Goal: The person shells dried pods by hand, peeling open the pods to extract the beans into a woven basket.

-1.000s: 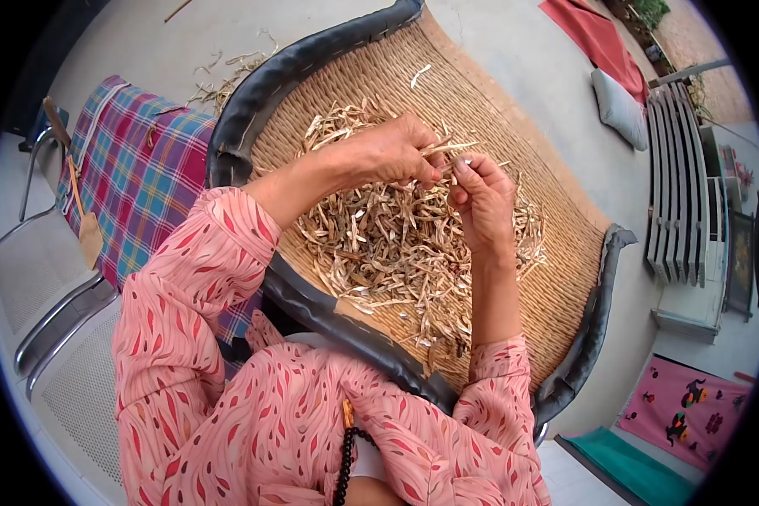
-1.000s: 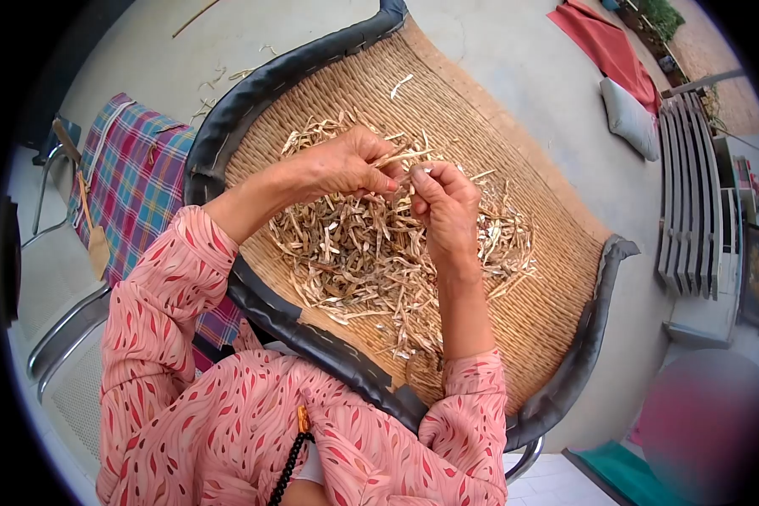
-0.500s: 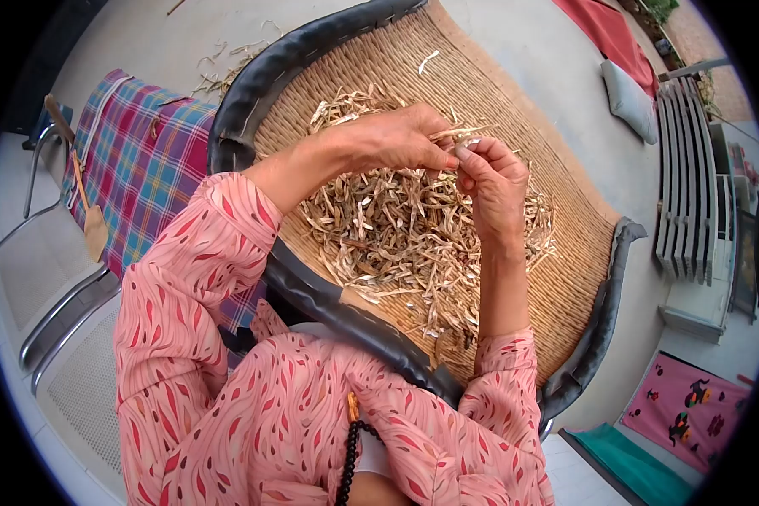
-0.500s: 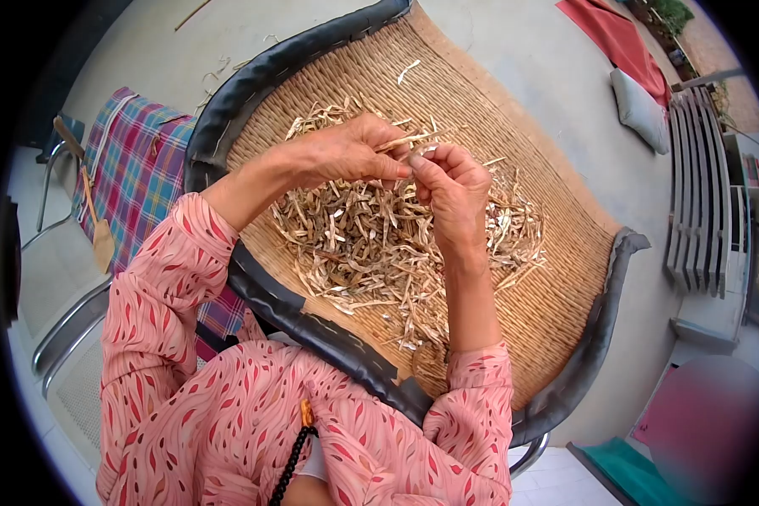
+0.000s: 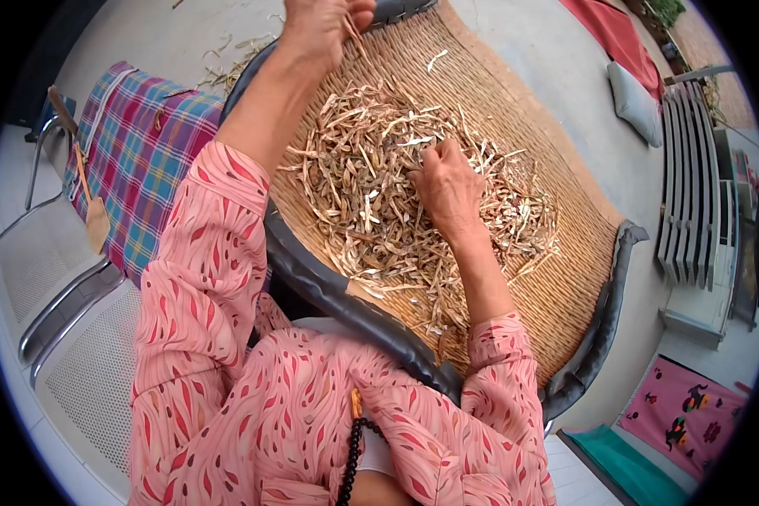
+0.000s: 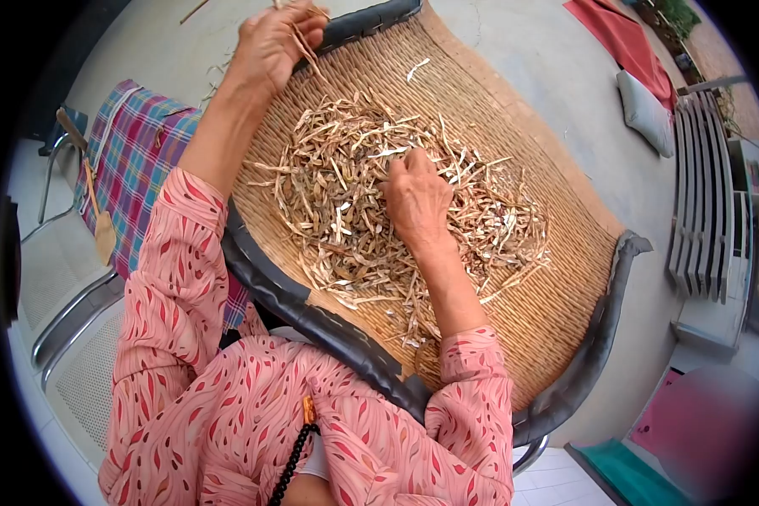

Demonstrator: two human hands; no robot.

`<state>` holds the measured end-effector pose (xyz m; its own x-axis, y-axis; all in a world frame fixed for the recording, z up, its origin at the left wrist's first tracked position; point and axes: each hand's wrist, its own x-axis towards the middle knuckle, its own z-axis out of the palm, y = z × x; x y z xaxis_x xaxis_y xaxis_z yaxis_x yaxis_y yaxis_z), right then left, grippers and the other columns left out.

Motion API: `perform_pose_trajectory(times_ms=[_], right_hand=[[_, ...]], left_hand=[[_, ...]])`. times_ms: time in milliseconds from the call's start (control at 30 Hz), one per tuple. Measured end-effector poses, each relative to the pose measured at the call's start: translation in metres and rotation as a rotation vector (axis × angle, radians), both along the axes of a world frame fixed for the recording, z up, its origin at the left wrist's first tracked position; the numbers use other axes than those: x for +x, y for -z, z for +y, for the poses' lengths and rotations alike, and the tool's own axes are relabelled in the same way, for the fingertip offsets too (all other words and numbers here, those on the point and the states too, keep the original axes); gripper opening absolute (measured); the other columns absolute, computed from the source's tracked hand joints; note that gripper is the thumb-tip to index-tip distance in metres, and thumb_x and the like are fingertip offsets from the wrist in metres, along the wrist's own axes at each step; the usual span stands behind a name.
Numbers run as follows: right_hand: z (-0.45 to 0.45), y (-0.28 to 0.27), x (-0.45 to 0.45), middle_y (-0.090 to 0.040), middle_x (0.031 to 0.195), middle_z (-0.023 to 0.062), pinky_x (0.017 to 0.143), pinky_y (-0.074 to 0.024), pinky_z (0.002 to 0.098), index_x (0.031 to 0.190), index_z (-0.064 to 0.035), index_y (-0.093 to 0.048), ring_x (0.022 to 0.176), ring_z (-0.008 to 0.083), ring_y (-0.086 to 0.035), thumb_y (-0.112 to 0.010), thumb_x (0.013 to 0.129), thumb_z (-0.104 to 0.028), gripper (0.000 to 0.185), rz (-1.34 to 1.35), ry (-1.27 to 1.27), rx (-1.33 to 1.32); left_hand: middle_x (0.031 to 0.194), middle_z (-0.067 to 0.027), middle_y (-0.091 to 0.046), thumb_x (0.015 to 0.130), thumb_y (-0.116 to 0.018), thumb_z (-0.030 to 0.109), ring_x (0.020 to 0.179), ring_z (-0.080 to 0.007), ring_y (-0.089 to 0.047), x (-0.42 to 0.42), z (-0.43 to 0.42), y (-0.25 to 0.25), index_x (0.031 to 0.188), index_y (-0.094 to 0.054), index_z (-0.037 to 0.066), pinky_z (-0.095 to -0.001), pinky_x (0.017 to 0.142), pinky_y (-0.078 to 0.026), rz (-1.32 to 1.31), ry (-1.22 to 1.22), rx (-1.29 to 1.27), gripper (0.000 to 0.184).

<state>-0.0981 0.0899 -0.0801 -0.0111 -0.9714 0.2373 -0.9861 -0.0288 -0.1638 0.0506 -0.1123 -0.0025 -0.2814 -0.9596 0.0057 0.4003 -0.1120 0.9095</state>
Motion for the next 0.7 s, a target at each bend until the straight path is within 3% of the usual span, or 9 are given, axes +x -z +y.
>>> perform_pose_trajectory(times_ms=[100, 167, 200, 233, 267, 367, 400, 533, 700], right_hand=[[-0.003, 0.015, 0.002, -0.046, 0.065, 0.0040, 0.043, -0.0389, 0.0297, 0.066, -0.0049, -0.055, 0.062, 0.0136, -0.048, -0.058, 0.077, -0.008, 0.012, 0.041, 0.018, 0.012], [-0.003, 0.011, -0.001, -0.046, 0.061, 0.0037, 0.043, -0.0360, 0.0286, 0.064, -0.0064, -0.055, 0.053, 0.0142, -0.045, -0.057, 0.080, -0.011, 0.017, -0.111, 0.019, -0.051], [-0.001, 0.008, -0.004, -0.051, 0.058, 0.0040, 0.043, -0.0359, 0.0286, 0.066, -0.0055, -0.058, 0.049, 0.0144, -0.046, -0.058, 0.082, -0.014, 0.018, -0.284, 0.022, -0.065], [0.000, 0.000, -0.005, -0.054, 0.059, 0.0041, 0.044, -0.0366, 0.0279, 0.070, -0.0046, -0.060, 0.050, 0.0138, -0.048, -0.059, 0.083, -0.015, 0.017, -0.435, 0.059, -0.005], [0.000, -0.009, -0.007, -0.057, 0.059, 0.0043, 0.045, -0.0374, 0.0273, 0.073, -0.0037, -0.062, 0.051, 0.0133, -0.050, -0.060, 0.083, -0.016, 0.017, -0.582, 0.101, 0.059], [-0.002, -0.028, -0.010, -0.057, 0.059, 0.0016, 0.050, -0.0376, 0.0241, 0.078, -0.0024, -0.064, 0.055, 0.0095, -0.052, -0.057, 0.085, -0.016, 0.017, -0.964, 0.126, 0.116], [-0.001, -0.033, -0.011, -0.057, 0.059, 0.0010, 0.050, -0.0373, 0.0237, 0.079, -0.0024, -0.064, 0.055, 0.0090, -0.051, -0.056, 0.086, -0.016, 0.018, -1.081, 0.131, 0.110], [0.002, -0.050, -0.016, -0.056, 0.060, 0.0000, 0.047, -0.0317, 0.0183, 0.087, -0.0014, -0.063, 0.050, 0.0036, -0.041, -0.055, 0.088, -0.017, 0.018, -1.499, 0.159, 0.098], [-0.002, -0.053, -0.019, -0.057, 0.064, 0.0008, 0.044, -0.0292, 0.0158, 0.087, -0.0027, -0.062, 0.049, 0.0023, -0.039, -0.055, 0.088, -0.021, 0.020, -1.641, 0.085, 0.010]], left_hand=[[0.116, -0.0307, -0.046, 0.078, -0.063, 0.031, 0.109, -0.0319, -0.049, 0.044, -0.049, 0.010, 0.120, -0.039, -0.010, -0.0387, 0.092, -0.040, -0.580, -0.534, -0.379, 0.064], [0.106, -0.0284, -0.051, 0.078, -0.063, 0.030, 0.100, -0.0358, -0.052, 0.054, -0.062, 0.035, 0.113, -0.042, -0.012, -0.0427, 0.086, -0.043, -1.306, -1.156, -0.732, 0.058], [0.106, -0.0290, -0.051, 0.078, -0.063, 0.028, 0.098, -0.0397, -0.051, 0.044, -0.040, 0.027, 0.112, -0.040, -0.014, -0.0457, 0.082, -0.042, -1.297, -1.058, -0.987, 0.059], [0.106, -0.0250, -0.054, 0.077, -0.064, 0.027, 0.094, -0.0355, -0.053, 0.030, -0.008, 0.003, 0.113, -0.044, -0.011, -0.0431, 0.079, -0.043, -1.162, -0.666, -0.879, 0.055], [0.082, -0.0074, -0.063, 0.084, -0.059, 0.017, 0.065, -0.0120, -0.057, 0.018, 0.012, -0.010, 0.104, -0.057, 0.000, -0.0242, 0.056, -0.046, -1.238, -0.528, -1.110, 0.026], [0.074, -0.0071, -0.063, 0.084, -0.060, 0.017, 0.069, -0.0111, -0.058, -0.021, 0.053, -0.008, 0.097, -0.062, 0.001, -0.0274, 0.061, -0.046, -0.793, 0.203, -0.758, 0.020], [0.070, -0.0047, -0.060, 0.084, -0.060, 0.018, 0.065, -0.0094, -0.055, -0.026, 0.060, -0.005, 0.095, -0.062, 0.000, -0.0272, 0.057, -0.045, -0.810, 0.305, -0.857, 0.021], [0.072, -0.0009, -0.059, 0.085, -0.060, 0.022, 0.067, -0.0087, -0.053, -0.032, 0.069, 0.003, 0.092, -0.064, 0.002, -0.0263, 0.062, -0.043, -0.648, 0.650, -0.486, 0.022], [0.076, -0.0031, -0.059, 0.090, -0.053, 0.024, 0.068, -0.0092, -0.055, -0.040, 0.094, 0.009, 0.094, -0.060, 0.000, -0.0248, 0.065, -0.045, -0.228, 0.829, -0.124, 0.026]])
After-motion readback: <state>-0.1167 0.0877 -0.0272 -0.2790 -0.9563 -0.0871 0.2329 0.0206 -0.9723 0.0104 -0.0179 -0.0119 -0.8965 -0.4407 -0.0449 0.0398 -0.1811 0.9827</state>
